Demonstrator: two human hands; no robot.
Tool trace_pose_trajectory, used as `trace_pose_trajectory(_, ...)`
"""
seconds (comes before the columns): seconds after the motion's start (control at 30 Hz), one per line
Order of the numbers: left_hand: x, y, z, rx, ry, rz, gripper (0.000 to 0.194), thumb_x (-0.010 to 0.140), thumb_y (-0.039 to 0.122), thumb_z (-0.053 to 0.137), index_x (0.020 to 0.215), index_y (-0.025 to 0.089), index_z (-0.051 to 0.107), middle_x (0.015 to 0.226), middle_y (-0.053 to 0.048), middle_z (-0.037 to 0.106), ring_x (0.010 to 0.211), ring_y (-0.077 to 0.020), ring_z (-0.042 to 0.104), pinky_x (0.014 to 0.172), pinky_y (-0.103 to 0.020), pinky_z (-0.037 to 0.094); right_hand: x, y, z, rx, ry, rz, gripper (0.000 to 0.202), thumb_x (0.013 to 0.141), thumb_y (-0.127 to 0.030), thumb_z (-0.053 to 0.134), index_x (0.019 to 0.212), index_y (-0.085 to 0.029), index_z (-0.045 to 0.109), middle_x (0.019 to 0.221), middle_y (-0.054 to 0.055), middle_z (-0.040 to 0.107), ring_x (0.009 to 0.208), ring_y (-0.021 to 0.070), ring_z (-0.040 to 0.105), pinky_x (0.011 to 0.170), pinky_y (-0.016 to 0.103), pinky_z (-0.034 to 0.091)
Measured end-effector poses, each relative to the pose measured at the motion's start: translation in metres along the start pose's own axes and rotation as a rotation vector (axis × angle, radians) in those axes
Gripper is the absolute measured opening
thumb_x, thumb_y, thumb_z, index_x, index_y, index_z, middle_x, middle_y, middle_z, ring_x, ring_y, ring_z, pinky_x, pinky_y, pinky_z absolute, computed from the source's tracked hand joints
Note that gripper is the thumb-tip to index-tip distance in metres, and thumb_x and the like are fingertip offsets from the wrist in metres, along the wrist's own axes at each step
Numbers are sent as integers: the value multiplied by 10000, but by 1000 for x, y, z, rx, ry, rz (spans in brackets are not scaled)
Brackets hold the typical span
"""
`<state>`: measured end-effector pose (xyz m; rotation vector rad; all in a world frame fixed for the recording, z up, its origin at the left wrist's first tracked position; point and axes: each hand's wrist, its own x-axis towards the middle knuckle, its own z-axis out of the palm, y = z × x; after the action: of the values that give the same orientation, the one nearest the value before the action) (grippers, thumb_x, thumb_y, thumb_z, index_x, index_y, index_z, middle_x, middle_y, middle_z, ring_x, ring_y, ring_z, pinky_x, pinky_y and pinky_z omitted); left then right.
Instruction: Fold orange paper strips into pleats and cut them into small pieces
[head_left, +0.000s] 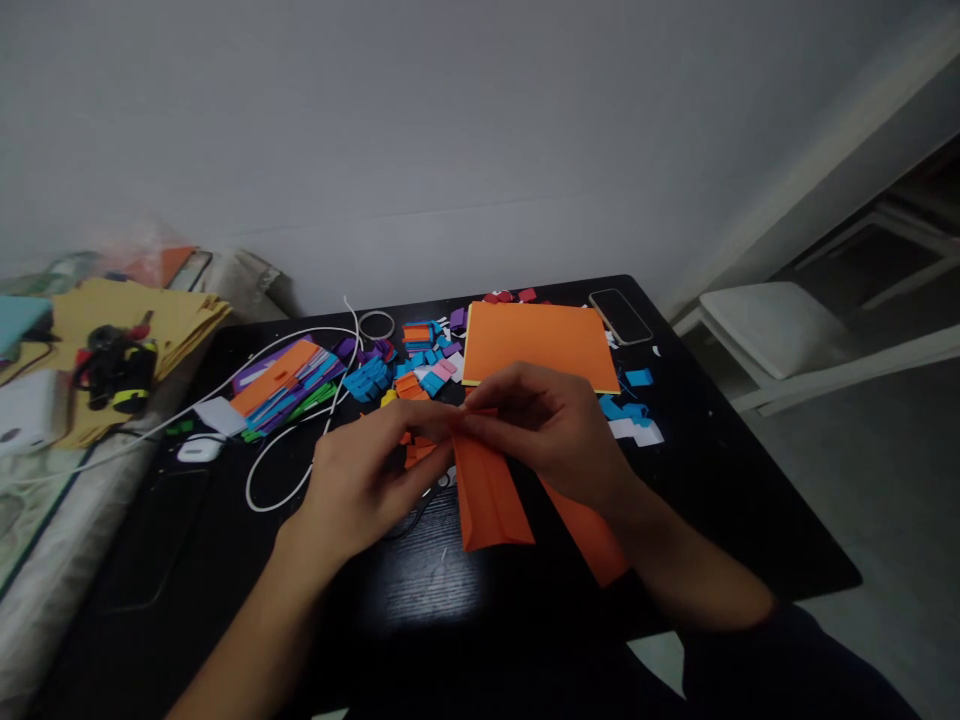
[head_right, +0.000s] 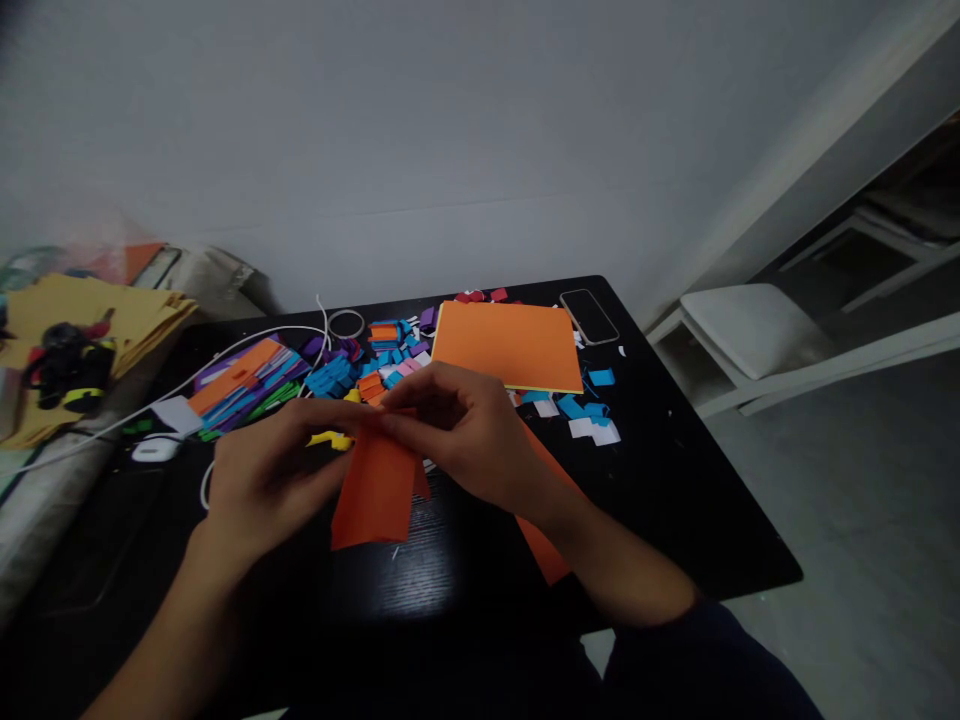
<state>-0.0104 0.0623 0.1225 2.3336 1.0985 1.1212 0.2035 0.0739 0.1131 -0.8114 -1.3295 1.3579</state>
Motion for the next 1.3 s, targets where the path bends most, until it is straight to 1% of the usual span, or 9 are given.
trace_pose_trajectory(0.17,-1,-1,1,10,19,-29,106,946,245,752,1052,252,756,889,-13,841,754,-181,806,671,-256,635,1,-1,-2,-25,4,10,120,839,-283,916,904,-244,822,901,11,832,857,184,803,778,325,677)
trace_pose_trajectory(0.27,-2,-2,0,25,13,16,80,933,207,752,1004,241,746,915,-20,849,766,-182,813,672,-249,631,1,0,-2,-19,10,5,131,820,-284,935,891,-247,832,911,11,838,873,187,807,794,327,678)
trace_pose_trajectory(0.4,-1,-5,-1,-1,-3,81,117,934,164,736,1027,234,728,972,-33,852,830,-194,823,719,-263,640,0,0,-1,-18,22,25,146,804,-304,947,883,-250,836,897,12,839,859,189,807,785,332,678)
trace_pose_trajectory(0.67,-3,-7,-4,23,-38,81,189,915,118,744,1058,233,693,1003,-8,829,872,-165,805,766,-234,612,0,-1,1,-5,2,31,152,796,-299,952,873,-242,834,878,14,834,826,175,794,738,301,664)
trace_pose_trajectory(0.73,-3,-7,-5,28,-49,65,183,918,127,748,1056,234,693,997,0,826,866,-160,800,760,-229,608,0,0,0,-16,0,27,152,808,-297,944,888,-238,828,882,10,832,828,170,794,751,295,667)
trace_pose_trajectory(0.83,-4,-6,-5,17,-57,20,214,945,146,737,1131,244,692,969,15,808,840,-146,782,753,-221,604,0,0,-1,-64,-12,5,159,833,-271,924,955,-237,828,932,6,834,859,165,797,782,290,673)
trace_pose_trajectory(0.97,-6,-6,-1,-84,-18,-56,325,954,115,706,1244,257,667,1027,5,790,889,-152,764,836,-258,614,-1,-1,-1,-123,-19,-36,114,883,-204,872,978,-253,833,938,-11,834,858,150,798,761,259,666)
trace_pose_trajectory(1.1,-5,-4,3,-244,-1,-144,261,975,111,670,1193,253,684,1060,-13,762,919,-155,736,826,-261,603,-3,-2,2,-149,3,-97,97,903,-178,844,956,-259,834,923,-16,826,856,141,788,764,254,655)
trace_pose_trajectory(1.3,-1,1,5,-352,-35,-169,225,992,159,698,1197,252,697,1021,-15,754,897,-145,722,818,-251,599,-5,-5,6,-115,81,-127,100,880,-144,823,913,-235,798,866,-18,793,792,125,768,728,237,645)
